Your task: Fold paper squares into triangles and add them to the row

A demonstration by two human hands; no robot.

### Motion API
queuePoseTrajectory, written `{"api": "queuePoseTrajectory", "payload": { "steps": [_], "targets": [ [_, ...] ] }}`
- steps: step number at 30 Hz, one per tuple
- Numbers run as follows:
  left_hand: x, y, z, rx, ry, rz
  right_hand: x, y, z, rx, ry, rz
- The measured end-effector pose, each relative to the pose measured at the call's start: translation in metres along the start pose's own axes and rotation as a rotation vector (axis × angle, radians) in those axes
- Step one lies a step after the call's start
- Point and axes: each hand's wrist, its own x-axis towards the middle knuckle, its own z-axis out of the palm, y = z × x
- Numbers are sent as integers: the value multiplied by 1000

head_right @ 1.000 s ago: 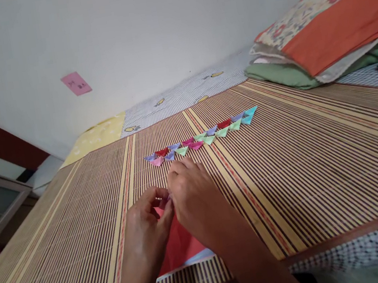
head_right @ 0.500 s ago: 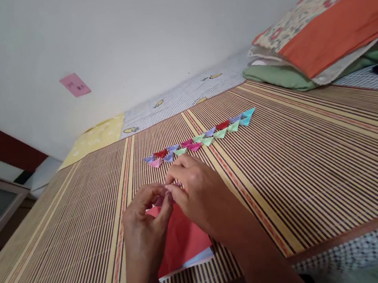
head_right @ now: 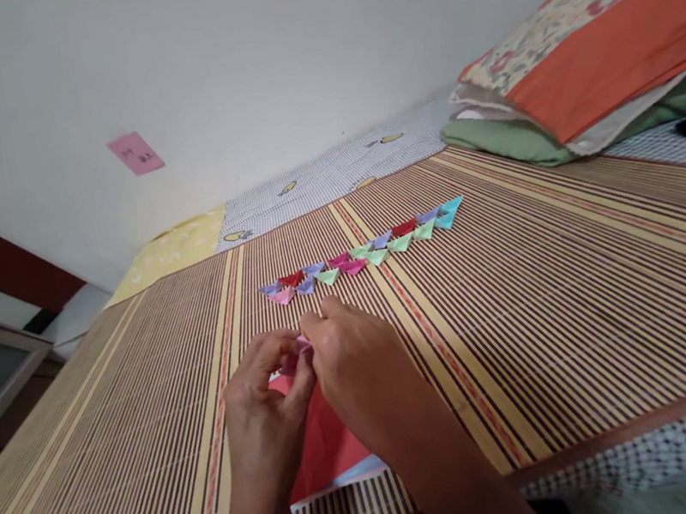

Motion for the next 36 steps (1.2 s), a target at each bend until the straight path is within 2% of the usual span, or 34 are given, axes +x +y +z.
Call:
{"api": "queuePoseTrajectory", "payload": {
  "steps": [13,30,33,36],
  "targets": [
    [2,3,3,6,33,27,-3,-1,3,-33,113,-17],
    [2,5,7,-32,42,7,0,1,4,-21,78,-4],
    [2,5,6,-146,23,-68,0,6,4,-15,67,2],
    [2,2,5,-480,2,-277,1,11,5,4,69,30]
  ]
}}
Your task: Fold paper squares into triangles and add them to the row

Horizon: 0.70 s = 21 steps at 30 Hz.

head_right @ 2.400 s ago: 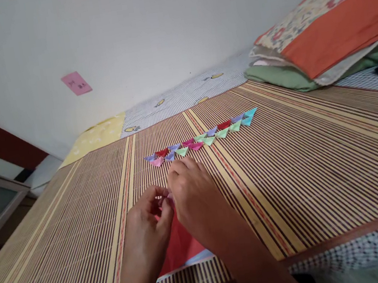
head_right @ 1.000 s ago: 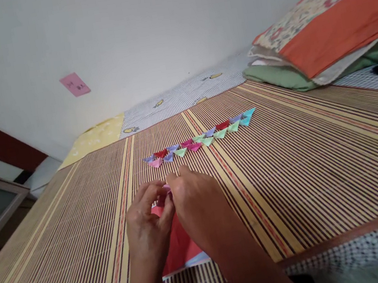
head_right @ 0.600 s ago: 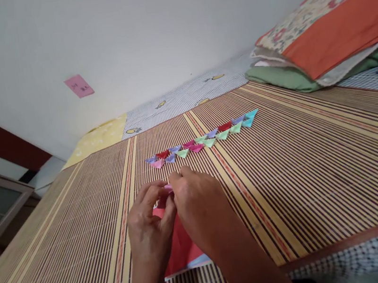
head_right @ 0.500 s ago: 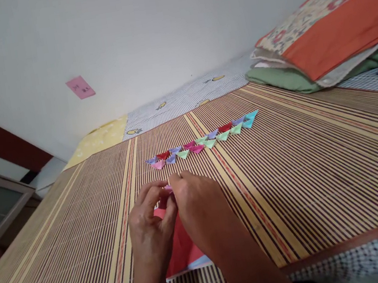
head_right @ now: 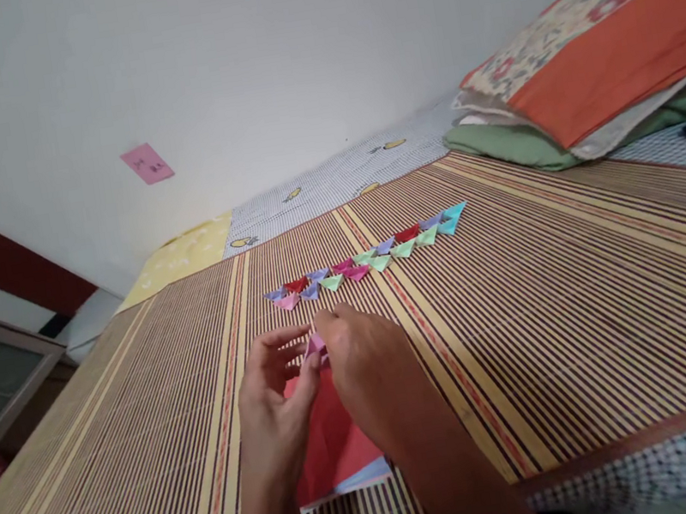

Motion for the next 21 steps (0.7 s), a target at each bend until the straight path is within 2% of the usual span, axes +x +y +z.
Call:
{"api": "queuePoseTrajectory", "payload": {
  "steps": [3,5,8,14,21],
  "targets": [
    [-1,-5,-2,-348,-13,-183,2,5,1,16,20,34],
    [-2,-9,0,-439,-46,-236,4,6,3,11,13,41],
    [-2,-15,7,-479,-87,-272,5,5,6,-14,-16,36],
    [0,-22,11,-594,27,-364,6,0,10,-24,-3,-39],
    [1,-26,10,-573,22,-369,7,-2,10,66,-33,-78]
  ]
}}
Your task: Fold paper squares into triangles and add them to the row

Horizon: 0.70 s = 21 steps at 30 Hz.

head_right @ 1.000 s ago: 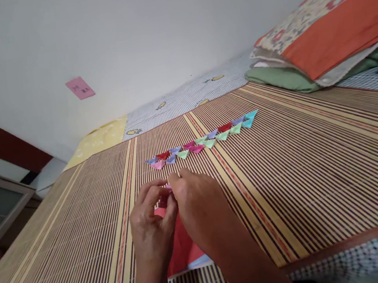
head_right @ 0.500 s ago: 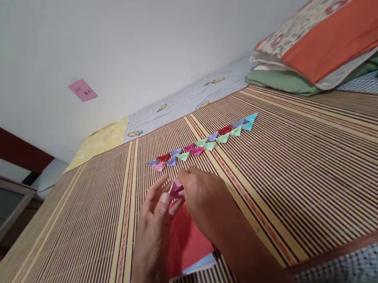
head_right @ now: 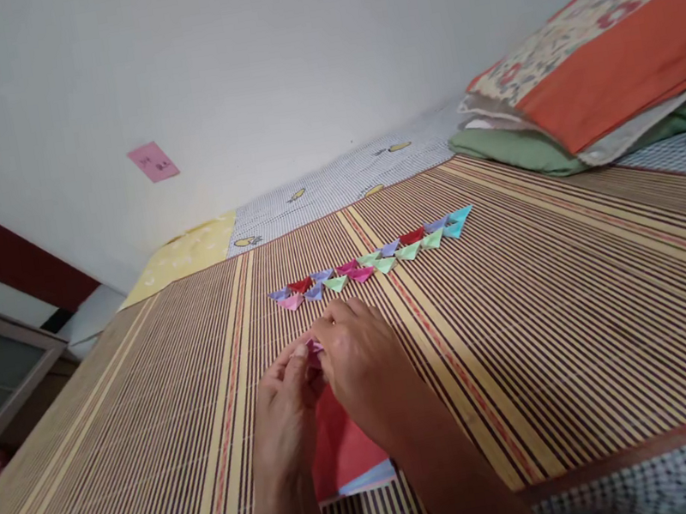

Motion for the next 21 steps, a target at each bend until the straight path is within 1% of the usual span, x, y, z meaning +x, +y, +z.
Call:
{"api": "queuePoseTrajectory", "payload": {
  "steps": [3,6,7,11,14,16,17,20,21],
  "targets": [
    [2,1,0,-54,25,-19,1,4,-4,102,6,-29],
    [1,5,1,-135,47,-41,2,6,-6,169,51,-50],
    [1,7,3,-156,44,-51,3,6,-5,169,62,-54],
    [-2,11,7,-181,25,-83,5,-3,-2,133,31,-44],
    [-2,11,6,-150,-10,-93,4,-4,-7,161,75,-34],
    [-1,12,2,-116,-14,-77,2,9,-15,212,137,-28],
    [0,13,-1,-96,-3,-60,0,20,-21,222,171,7],
    [3,17,-12,-60,89,-3,-5,70,-38,189,254,119],
    [4,19,-15,-66,130,24,-6,89,-43,158,258,179]
  ]
}}
